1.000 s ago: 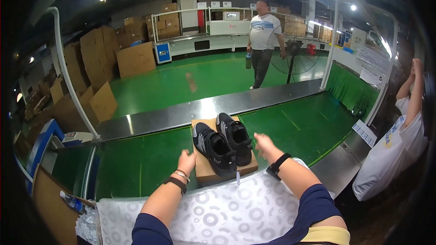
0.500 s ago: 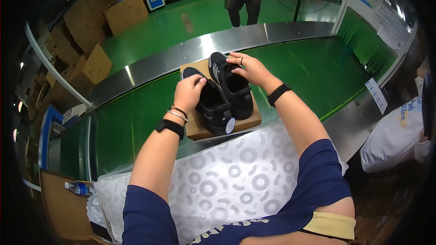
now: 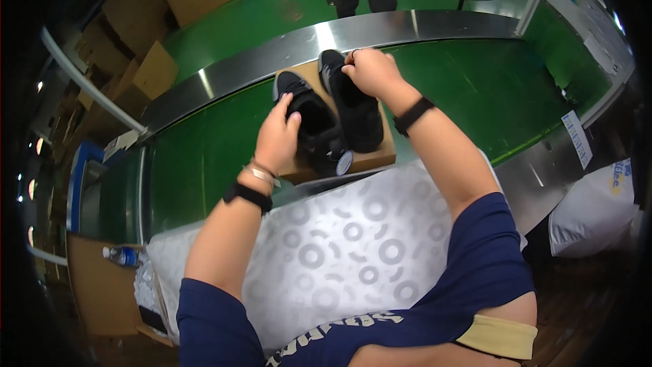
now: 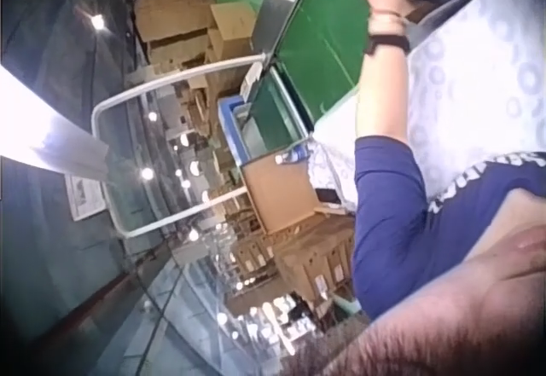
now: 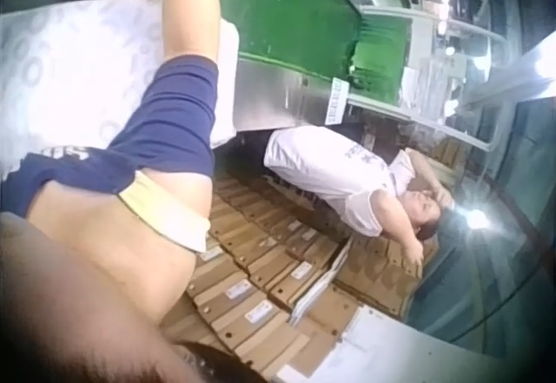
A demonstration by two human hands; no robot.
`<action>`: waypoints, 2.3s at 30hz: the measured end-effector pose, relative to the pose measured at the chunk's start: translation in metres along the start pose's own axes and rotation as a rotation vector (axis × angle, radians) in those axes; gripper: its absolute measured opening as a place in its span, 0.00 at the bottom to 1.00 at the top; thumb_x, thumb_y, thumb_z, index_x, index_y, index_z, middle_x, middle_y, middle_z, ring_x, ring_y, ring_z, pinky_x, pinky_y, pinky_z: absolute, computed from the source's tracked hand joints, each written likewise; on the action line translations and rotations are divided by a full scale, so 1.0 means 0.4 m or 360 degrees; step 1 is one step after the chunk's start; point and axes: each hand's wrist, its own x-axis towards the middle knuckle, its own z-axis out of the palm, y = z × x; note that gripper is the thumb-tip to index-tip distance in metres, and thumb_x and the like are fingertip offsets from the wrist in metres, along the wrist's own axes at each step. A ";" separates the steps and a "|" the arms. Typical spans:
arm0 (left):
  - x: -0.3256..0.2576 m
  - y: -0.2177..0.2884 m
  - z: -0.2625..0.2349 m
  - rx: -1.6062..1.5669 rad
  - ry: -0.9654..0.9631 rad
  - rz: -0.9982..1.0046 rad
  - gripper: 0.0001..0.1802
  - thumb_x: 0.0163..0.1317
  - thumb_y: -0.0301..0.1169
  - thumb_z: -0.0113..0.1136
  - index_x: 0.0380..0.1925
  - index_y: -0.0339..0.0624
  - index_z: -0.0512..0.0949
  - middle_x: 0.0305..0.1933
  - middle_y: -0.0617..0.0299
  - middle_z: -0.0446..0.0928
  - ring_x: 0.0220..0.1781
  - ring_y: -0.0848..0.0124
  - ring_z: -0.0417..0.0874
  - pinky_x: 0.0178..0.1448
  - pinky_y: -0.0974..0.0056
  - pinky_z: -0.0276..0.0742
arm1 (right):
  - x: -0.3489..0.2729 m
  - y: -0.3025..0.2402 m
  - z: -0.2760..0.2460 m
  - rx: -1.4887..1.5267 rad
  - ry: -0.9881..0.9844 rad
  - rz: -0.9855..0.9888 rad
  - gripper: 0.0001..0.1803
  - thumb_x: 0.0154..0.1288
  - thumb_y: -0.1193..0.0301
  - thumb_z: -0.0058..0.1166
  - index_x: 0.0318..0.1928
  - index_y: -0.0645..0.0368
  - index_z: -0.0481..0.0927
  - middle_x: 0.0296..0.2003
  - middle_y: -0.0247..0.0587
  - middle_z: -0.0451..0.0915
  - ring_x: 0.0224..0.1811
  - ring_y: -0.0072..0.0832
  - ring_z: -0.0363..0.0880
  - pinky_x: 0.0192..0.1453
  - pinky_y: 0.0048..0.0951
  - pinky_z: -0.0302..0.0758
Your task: Packing pairs of shoes into boxes and stacking the boxes.
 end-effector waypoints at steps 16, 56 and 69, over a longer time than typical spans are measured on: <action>-0.532 0.191 -0.327 -0.1744 0.0531 -0.0492 0.42 0.58 0.58 0.42 0.62 0.38 0.48 0.61 0.58 0.57 0.61 0.67 0.60 0.63 0.64 0.53 | -0.442 -0.574 -0.149 0.2286 -0.0488 -0.0904 0.49 0.42 0.62 0.67 0.61 0.66 0.54 0.50 0.44 0.72 0.52 0.34 0.71 0.56 0.32 0.63; -0.576 0.319 -0.663 0.1047 0.0369 -0.0065 0.11 0.43 0.18 0.48 0.29 0.34 0.76 0.27 0.52 0.75 0.32 0.58 0.77 0.36 0.63 0.73 | -0.438 -0.636 -0.039 0.1426 -0.0985 -0.0188 0.53 0.40 0.48 0.63 0.58 0.75 0.56 0.35 0.49 0.76 0.35 0.29 0.75 0.35 0.23 0.72; -0.318 0.328 -0.314 0.0711 -0.1367 0.0412 0.28 0.47 0.47 0.58 0.47 0.44 0.72 0.44 0.51 0.74 0.41 0.55 0.75 0.46 0.54 0.68 | -0.666 -0.020 0.013 0.1419 -0.0416 0.0956 0.37 0.42 0.78 0.58 0.57 0.69 0.60 0.28 0.38 0.75 0.25 0.23 0.72 0.29 0.22 0.69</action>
